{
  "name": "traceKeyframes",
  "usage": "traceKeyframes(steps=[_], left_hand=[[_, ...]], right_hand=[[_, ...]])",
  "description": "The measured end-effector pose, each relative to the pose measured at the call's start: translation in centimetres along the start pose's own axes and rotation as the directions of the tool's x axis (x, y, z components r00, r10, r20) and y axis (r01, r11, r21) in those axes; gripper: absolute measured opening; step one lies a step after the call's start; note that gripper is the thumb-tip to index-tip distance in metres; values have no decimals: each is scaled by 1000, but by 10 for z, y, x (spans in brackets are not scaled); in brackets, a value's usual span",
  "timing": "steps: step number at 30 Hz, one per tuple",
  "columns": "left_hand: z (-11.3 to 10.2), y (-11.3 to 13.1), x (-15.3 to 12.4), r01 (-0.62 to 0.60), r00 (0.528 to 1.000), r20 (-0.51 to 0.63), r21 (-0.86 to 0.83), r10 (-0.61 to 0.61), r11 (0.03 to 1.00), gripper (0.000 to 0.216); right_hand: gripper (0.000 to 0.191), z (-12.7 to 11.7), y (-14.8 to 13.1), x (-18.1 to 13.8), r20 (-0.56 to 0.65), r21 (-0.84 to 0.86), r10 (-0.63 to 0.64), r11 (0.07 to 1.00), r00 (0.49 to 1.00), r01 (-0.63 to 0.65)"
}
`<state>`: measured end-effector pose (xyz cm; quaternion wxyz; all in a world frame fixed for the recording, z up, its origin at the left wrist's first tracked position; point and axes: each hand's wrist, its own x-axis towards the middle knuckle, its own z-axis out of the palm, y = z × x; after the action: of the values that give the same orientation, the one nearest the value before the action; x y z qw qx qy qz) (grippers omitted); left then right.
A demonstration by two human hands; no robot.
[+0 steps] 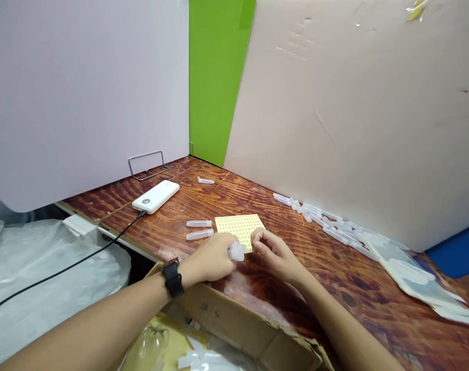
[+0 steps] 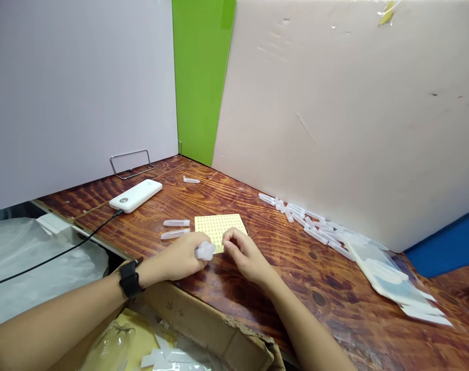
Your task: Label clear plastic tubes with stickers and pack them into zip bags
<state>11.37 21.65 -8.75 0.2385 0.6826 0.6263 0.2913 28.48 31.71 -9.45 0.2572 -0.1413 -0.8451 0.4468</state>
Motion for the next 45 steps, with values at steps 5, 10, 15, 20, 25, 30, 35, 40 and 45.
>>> traceKeyframes(steps=[5,10,15,20,25,30,35,40,45], left_hand=[[3,0,2,34,999,26,-139,-30,990,12],[2,0,6,99,995,27,-285,-95,953,20],[4,-2,10,139,990,84,-413,-114,900,17],[4,-1,13,167,986,97,-518,-136,839,13],[4,3,14,174,983,48,-569,-179,804,17],[5,5,14,176,980,25,-562,-196,808,18],[6,5,15,177,978,2,-551,-211,815,19],[9,2,16,189,973,-17,-522,-232,831,19],[10,1,16,185,972,-33,-502,-232,845,17]], right_hand=[[25,4,-6,-2,36,47,-28,999,999,26],[23,5,-8,-2,3,60,8,998,1000,-8],[18,7,-11,-3,-35,65,22,998,999,-20],[17,8,-14,-4,-38,131,28,991,999,-23],[16,9,-14,-3,-69,172,54,984,996,-42],[14,9,-15,-3,-85,125,34,992,996,-23],[13,10,-13,-3,-106,44,44,998,993,-39],[11,14,-11,-3,-129,-2,62,998,990,-63],[8,15,-13,-3,-156,20,98,995,983,-96]])
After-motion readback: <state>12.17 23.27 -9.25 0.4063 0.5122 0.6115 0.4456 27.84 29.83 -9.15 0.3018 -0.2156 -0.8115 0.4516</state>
